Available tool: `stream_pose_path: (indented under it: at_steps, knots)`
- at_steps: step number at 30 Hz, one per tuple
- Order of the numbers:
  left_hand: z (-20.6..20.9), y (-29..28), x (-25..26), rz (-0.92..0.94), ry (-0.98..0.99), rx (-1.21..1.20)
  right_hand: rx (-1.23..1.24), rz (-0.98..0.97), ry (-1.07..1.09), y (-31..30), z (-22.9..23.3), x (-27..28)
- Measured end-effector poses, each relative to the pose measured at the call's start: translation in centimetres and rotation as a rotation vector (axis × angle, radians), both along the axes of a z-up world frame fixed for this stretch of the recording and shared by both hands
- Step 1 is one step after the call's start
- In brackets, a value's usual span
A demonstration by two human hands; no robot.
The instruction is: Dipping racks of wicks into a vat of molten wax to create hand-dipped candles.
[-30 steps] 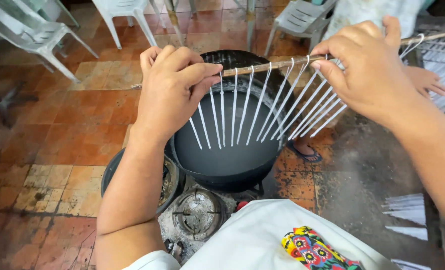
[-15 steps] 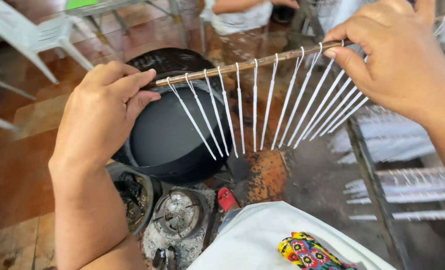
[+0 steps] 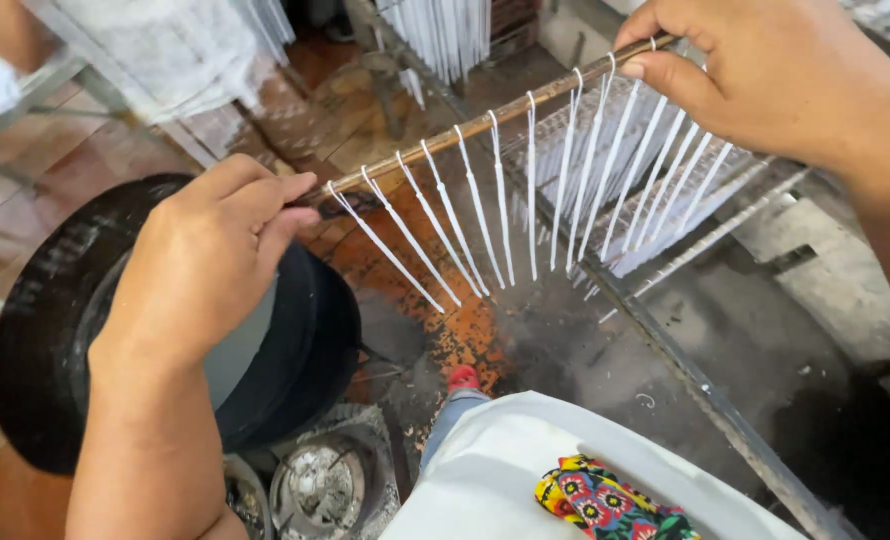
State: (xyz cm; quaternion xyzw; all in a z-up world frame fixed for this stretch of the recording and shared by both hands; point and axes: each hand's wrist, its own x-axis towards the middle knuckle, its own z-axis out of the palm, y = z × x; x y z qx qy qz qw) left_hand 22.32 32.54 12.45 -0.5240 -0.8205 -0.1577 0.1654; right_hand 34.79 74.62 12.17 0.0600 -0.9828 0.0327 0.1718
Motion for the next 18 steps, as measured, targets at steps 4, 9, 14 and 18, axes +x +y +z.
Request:
stream_pose_path:
  at_steps: [4, 9, 14, 18]
  knots:
    - [-0.4, 3.5, -1.7, -0.09, 0.063, -0.036, -0.078, -0.106, -0.09, 1.7, 0.8, 2.2]
    - [0.1, 7.3, -4.0, -0.191, 0.166, -0.061, -0.11, -0.349, -0.188, 4.6, 0.3, 3.0]
    - [0.3, 10.7, -6.0, -0.243, 0.258, -0.085, -0.033, -0.499, -0.246, 6.5, 0.1, 3.3]
    - [0.4, 13.2, -7.0, -0.251, 0.283, -0.063, -0.031, -0.51, -0.144, 9.5, -1.9, 3.7]
